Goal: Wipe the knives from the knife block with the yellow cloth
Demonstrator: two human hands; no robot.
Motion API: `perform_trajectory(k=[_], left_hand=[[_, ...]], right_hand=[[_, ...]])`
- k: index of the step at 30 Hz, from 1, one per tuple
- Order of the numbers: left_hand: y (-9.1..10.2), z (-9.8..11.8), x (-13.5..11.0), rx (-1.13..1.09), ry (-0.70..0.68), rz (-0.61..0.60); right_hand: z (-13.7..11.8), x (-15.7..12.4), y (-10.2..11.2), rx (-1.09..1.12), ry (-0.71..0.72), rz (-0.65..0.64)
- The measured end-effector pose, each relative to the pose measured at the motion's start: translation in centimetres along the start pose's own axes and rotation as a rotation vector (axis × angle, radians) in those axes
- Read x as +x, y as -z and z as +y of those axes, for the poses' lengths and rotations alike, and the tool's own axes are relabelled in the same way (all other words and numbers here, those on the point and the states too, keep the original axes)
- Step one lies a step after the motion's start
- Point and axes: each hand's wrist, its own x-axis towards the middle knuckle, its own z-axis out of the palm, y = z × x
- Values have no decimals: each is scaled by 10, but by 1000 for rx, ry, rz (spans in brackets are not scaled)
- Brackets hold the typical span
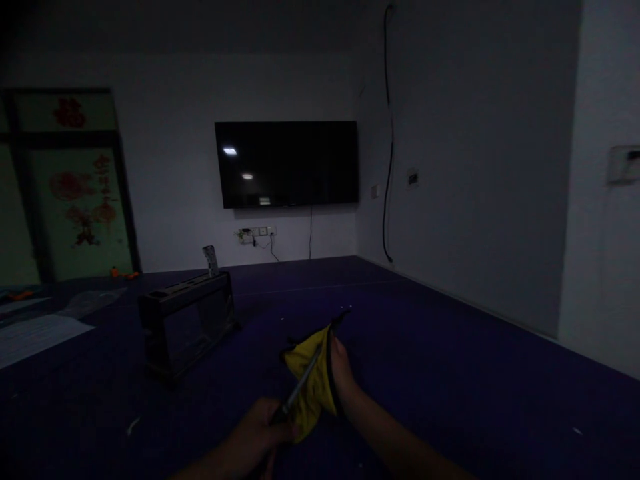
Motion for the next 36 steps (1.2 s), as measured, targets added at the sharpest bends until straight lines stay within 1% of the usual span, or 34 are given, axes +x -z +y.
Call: perform_trajectory(k=[3, 7, 13, 22, 26, 32, 36], left_hand=[[-1, 3, -1, -15, 4, 4], [-1, 1, 0, 12, -18, 49], [0, -4, 4, -21, 2, 3], [-2, 1, -1, 3, -26, 16], [-1, 0, 1, 33, -39, 32], [1, -1, 0, 37, -24, 43], [-1, 0, 0, 16, 33, 38]], right_hand=[[2, 0, 0, -21, 0, 34], [4, -3, -3, -29, -17, 28], [3, -7, -6, -40, 15, 64], [1, -1, -3, -59, 10, 51], [-4, 7, 1, -56, 12, 35], [-9, 22, 13, -56, 15, 68], [-8, 20, 15, -58, 16, 68]])
